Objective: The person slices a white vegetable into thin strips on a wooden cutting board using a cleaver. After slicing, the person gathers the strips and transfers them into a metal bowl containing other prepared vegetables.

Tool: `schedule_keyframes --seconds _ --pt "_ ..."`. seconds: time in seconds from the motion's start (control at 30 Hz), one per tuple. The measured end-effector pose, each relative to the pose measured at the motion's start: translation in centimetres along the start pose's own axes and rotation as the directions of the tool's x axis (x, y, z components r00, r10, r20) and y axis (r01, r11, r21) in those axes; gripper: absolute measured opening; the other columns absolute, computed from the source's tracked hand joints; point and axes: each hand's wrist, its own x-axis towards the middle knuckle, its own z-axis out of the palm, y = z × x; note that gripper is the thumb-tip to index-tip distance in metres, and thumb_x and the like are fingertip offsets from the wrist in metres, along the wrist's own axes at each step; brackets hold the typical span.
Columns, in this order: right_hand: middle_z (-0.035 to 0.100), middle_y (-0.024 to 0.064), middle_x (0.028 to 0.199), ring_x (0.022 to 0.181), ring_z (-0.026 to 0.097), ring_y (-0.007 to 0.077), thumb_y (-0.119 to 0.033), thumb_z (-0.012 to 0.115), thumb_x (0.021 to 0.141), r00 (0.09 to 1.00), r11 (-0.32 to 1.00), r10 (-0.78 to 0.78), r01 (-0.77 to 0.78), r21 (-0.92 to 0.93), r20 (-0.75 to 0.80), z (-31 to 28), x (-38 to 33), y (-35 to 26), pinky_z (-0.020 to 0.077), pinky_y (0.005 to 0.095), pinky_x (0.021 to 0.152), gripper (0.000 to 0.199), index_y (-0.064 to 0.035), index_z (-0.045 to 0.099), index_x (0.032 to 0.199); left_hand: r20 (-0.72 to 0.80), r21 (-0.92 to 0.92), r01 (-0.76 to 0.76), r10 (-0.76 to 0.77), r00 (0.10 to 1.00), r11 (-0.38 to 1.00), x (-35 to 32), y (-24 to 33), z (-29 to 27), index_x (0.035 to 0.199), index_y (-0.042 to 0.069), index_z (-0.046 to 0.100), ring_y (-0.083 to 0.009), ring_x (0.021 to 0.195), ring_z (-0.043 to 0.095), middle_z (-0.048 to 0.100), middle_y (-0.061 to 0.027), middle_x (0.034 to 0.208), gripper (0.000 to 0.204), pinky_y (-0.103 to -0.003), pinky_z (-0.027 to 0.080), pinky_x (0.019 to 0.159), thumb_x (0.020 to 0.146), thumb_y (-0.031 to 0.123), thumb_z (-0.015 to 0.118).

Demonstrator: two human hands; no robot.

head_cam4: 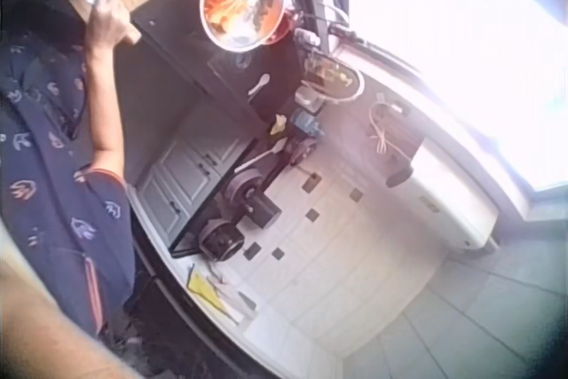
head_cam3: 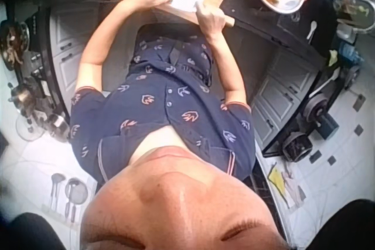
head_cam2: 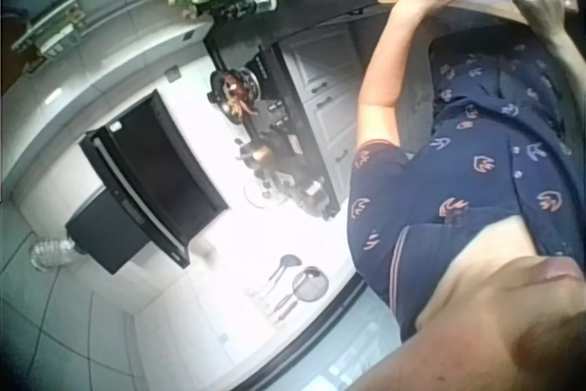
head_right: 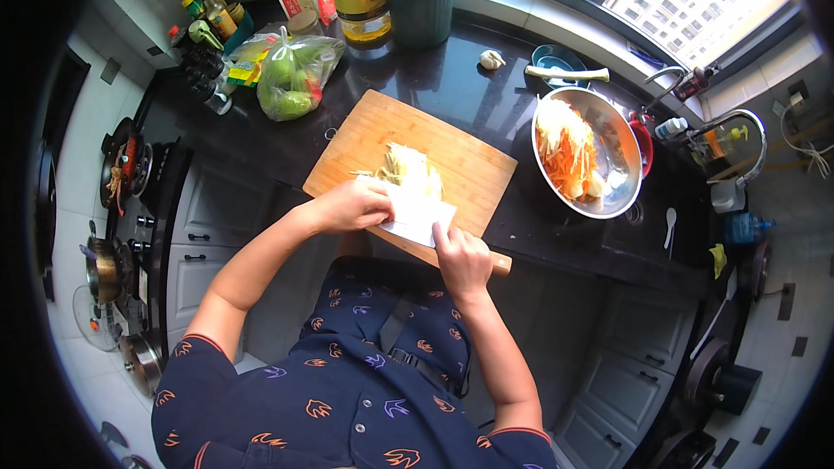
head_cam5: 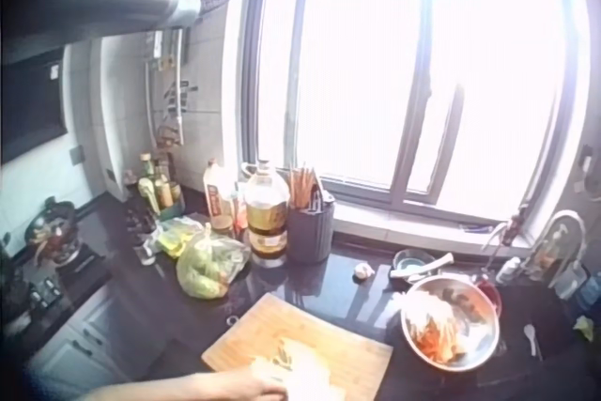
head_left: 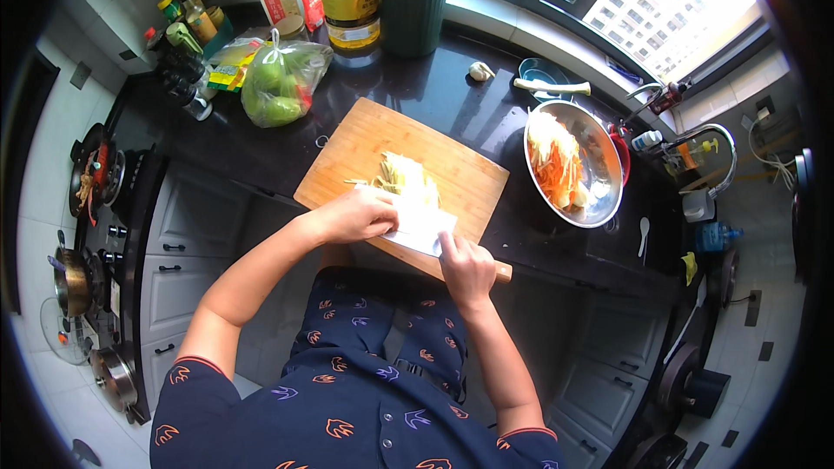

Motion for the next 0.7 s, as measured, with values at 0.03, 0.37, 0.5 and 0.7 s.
schedule_keyframes --seconds 0.03,0.37,0.5,0.7 --pt "0.056 0.0012 0.067 0.062 0.063 0.0177 -0.012 0.067 0.082 1.000 1.000 -0.003 0.003 0.000 0.000 0.1 -0.1 -0.1 0.0488 0.0330 0.053 0.019 -0.0145 0.066 0.101 -0.005 0.017 0.009 -0.009 1.000 1.000 0.3 -0.4 0.2 0.095 0.006 0.073 -0.0311 0.091 0.068 0.070 -0.0102 0.093 0.008 -0.039 0.054 0.082 0.091 0.010 0.068" --pt "0.057 0.0014 0.068 0.062 0.065 0.0174 -0.012 0.067 0.081 0.999 1.000 -0.019 0.018 0.016 0.033 -0.3 0.0 -1.0 0.0507 0.0327 0.054 0.020 -0.0140 0.067 0.102 -0.194 0.137 0.116 -0.089 0.977 0.984 2.3 -4.5 2.1 0.100 0.005 0.074 -0.0329 0.098 0.068 0.070 -0.0137 0.101 0.013 -0.042 0.054 0.087 0.093 0.012 0.066" --pt "0.057 0.0012 0.068 0.062 0.065 0.0174 -0.012 0.068 0.080 0.999 1.000 -0.025 0.025 -0.008 0.034 -0.2 -0.2 -0.7 0.0509 0.0326 0.054 0.021 -0.0140 0.067 0.101 -0.146 0.000 0.089 -0.088 0.985 0.996 1.3 0.4 0.3 0.101 0.005 0.073 -0.0330 0.099 0.067 0.070 -0.0139 0.101 0.012 -0.040 0.054 0.088 0.093 0.012 0.066" --pt "0.055 0.0004 0.067 0.061 0.064 0.0170 -0.013 0.067 0.081 0.999 0.999 -0.033 0.033 -0.016 0.018 -0.4 0.3 -1.0 0.0508 0.0322 0.053 0.014 -0.0154 0.064 0.094 0.034 0.011 0.016 -0.016 0.999 1.000 1.0 2.6 2.3 0.101 0.004 0.072 -0.0347 0.095 0.068 0.068 -0.0152 0.098 0.014 -0.041 0.053 0.085 0.096 0.016 0.066"
